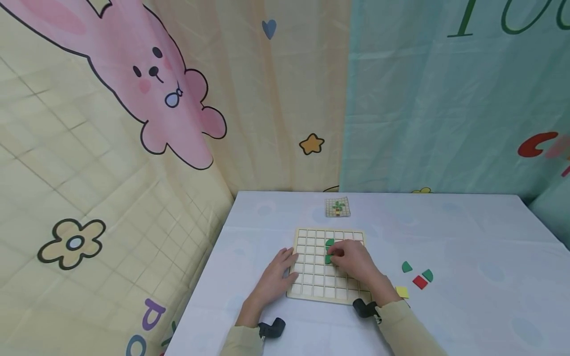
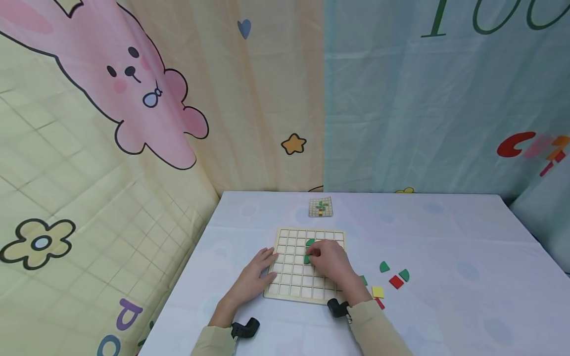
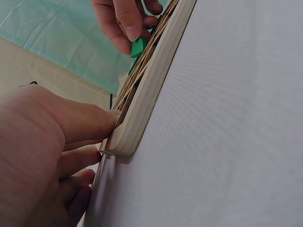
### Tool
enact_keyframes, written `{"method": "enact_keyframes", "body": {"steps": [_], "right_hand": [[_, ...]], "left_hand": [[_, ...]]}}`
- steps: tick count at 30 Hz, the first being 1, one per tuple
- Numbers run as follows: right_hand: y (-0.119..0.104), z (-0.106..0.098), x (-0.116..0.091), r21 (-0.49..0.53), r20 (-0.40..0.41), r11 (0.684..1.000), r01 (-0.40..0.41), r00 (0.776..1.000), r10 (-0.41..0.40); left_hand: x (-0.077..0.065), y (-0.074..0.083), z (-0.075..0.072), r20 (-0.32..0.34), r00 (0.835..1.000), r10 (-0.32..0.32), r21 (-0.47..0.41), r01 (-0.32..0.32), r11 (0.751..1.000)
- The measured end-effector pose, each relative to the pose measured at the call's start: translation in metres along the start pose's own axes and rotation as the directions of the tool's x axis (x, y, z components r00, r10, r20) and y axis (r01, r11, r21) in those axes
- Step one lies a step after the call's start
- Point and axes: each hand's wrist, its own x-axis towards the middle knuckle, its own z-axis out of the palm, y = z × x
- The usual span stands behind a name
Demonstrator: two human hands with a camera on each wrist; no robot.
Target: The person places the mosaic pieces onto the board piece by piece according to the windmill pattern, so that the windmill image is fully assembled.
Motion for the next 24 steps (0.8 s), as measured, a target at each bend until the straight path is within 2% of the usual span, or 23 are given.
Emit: {"method": "enact_keyframes", "body": {"steps": [8,24], "right_hand": [[-0.0014,0.0018,0.0016,-0.026,0.006,1.000,-0.013,1.000,0.014],[-0.0016,-0.0003,0.0001,-0.039,0.008,0.999,0.025,1.000,-0.025]], "left_hand": [[0.0001,0.0003,-0.0002,0.007,1.000,-0.011,-0.001,0.011,1.000],[0.0000,-0.0007,0.0004,0.002,1.000,-0.007,-0.009,0.007,1.000]]}}
